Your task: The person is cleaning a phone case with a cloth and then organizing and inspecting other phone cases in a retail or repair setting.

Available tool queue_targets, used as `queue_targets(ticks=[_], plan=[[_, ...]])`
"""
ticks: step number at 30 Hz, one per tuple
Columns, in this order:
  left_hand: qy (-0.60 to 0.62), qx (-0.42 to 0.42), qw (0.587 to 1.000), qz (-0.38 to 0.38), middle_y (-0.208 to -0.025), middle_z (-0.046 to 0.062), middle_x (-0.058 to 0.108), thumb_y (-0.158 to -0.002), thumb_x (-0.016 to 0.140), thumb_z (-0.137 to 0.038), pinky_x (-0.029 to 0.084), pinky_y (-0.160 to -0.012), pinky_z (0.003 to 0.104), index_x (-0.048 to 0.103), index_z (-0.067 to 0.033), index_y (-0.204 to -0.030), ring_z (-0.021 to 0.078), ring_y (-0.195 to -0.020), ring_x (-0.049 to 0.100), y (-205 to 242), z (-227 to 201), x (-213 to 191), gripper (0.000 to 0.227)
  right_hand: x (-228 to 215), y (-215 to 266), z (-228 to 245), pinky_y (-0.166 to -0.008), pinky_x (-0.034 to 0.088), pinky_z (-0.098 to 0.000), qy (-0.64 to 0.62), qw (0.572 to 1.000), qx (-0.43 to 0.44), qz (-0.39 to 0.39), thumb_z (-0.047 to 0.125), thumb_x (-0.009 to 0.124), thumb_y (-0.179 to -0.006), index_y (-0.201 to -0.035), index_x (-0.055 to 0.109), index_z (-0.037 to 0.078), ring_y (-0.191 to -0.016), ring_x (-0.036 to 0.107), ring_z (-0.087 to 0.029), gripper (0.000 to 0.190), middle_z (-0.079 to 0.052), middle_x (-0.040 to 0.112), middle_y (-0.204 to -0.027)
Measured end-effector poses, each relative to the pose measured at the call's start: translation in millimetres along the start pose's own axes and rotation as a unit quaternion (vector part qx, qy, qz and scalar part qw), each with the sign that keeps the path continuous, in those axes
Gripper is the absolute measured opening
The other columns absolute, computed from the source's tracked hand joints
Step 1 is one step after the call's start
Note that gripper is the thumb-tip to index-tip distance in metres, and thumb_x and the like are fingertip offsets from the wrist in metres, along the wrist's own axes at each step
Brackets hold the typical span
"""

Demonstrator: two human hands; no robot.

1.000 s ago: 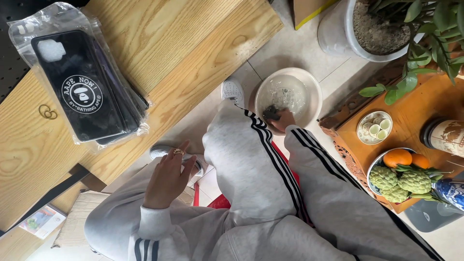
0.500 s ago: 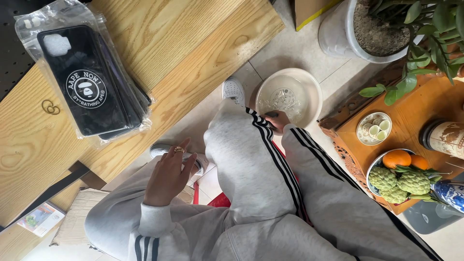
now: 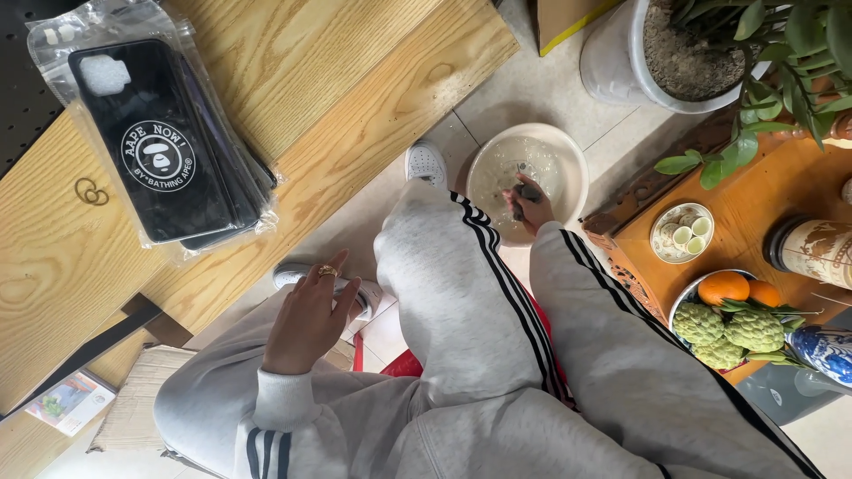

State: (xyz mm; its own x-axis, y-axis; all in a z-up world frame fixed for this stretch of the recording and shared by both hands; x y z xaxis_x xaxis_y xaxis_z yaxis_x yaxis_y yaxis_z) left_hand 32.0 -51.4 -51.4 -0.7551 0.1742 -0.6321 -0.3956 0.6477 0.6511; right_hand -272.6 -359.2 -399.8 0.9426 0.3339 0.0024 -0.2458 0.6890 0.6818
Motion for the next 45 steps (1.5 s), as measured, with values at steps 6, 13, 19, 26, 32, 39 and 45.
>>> queue_targets(ticks=[6,13,19,26,32,39,45], plan=[[0.001,0.008,1.000,0.005,-0.119,0.022,0.067,-0.104,0.043,-0.043,0.059,-0.085,0.057,0.050,-0.0079,-0.148,0.0421,-0.108,0.071,-1,2,4,0.057,-17,-5,8,-0.030,0.030,-0.0259,0.080,0.993,0.010,-0.091,0.036,0.073,-0.099,-0.092,0.072,0.010,-0.038,0.041,-0.012,0.027,-0.004,0.047,-0.055],[0.005,0.001,1.000,0.006,-0.119,0.021,0.068,-0.104,0.044,-0.043,0.059,-0.086,0.055,0.050,-0.0087,-0.148,0.0405,-0.108,0.071,0,2,4,0.056,-36,-20,0,-0.033,0.029,-0.0268,0.174,0.970,-0.024,-0.166,0.043,0.073,-0.098,-0.064,0.057,0.019,-0.037,0.048,-0.012,0.044,-0.005,0.069,-0.061],[0.006,0.007,1.000,0.007,-0.119,0.022,0.067,-0.104,0.043,-0.043,0.058,-0.086,0.055,0.051,-0.0058,-0.147,0.0419,-0.107,0.070,2,0,1,0.057,-74,-65,-36,-0.054,0.051,-0.0391,0.355,0.891,0.000,-0.283,0.051,0.082,-0.086,-0.066,0.059,0.010,-0.059,0.067,-0.023,0.051,-0.010,0.064,-0.062],[0.002,0.010,1.000,0.006,-0.119,0.022,0.067,-0.104,0.043,-0.043,0.058,-0.086,0.054,0.052,-0.0060,-0.146,0.0410,-0.107,0.071,0,3,5,0.057,-64,-50,-25,-0.056,0.051,-0.0364,0.304,0.910,0.003,-0.283,0.049,0.067,-0.096,-0.072,0.054,0.015,-0.056,0.064,-0.018,0.044,-0.005,0.060,-0.061],[-0.005,0.043,0.999,-0.028,-0.116,0.023,0.067,-0.104,0.046,-0.043,0.058,-0.081,0.056,0.058,0.0003,-0.136,0.0453,-0.104,0.070,2,-3,-5,0.055,-4,9,27,-0.051,0.051,-0.0322,0.242,0.959,0.055,-0.137,0.077,0.036,-0.099,-0.093,0.056,0.009,-0.056,0.061,-0.016,0.072,-0.007,0.064,-0.070],[-0.013,0.166,0.956,-0.242,-0.092,0.017,0.070,-0.100,0.066,-0.029,0.059,-0.065,0.043,0.066,0.0000,-0.109,0.0371,-0.080,0.074,29,-56,-56,0.030,24,50,95,-0.114,0.040,-0.0599,0.500,0.863,-0.047,0.063,0.078,0.007,-0.103,-0.153,0.042,0.001,-0.135,0.048,-0.049,0.098,-0.028,0.046,-0.148],[0.122,0.219,0.890,-0.381,-0.107,0.028,0.068,-0.098,0.060,0.009,0.056,-0.080,0.055,0.036,0.0167,-0.148,0.0471,-0.092,0.072,67,-110,-103,0.056,15,111,151,-0.099,0.049,-0.0547,0.639,0.728,-0.247,-0.020,0.043,0.016,-0.116,-0.164,0.025,0.029,-0.127,0.047,-0.036,0.050,-0.010,0.042,-0.138]])
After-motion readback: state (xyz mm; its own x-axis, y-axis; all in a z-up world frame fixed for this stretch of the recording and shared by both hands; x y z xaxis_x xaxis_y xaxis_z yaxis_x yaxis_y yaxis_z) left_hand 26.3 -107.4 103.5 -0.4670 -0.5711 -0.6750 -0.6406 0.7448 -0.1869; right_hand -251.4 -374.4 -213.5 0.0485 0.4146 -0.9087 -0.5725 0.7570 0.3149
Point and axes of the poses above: each hand's wrist, its own y-axis away from the middle knuckle, its own x-axis out of the palm, z = x × y, the point moved 8 cm from there along -y, towards the middle knuckle
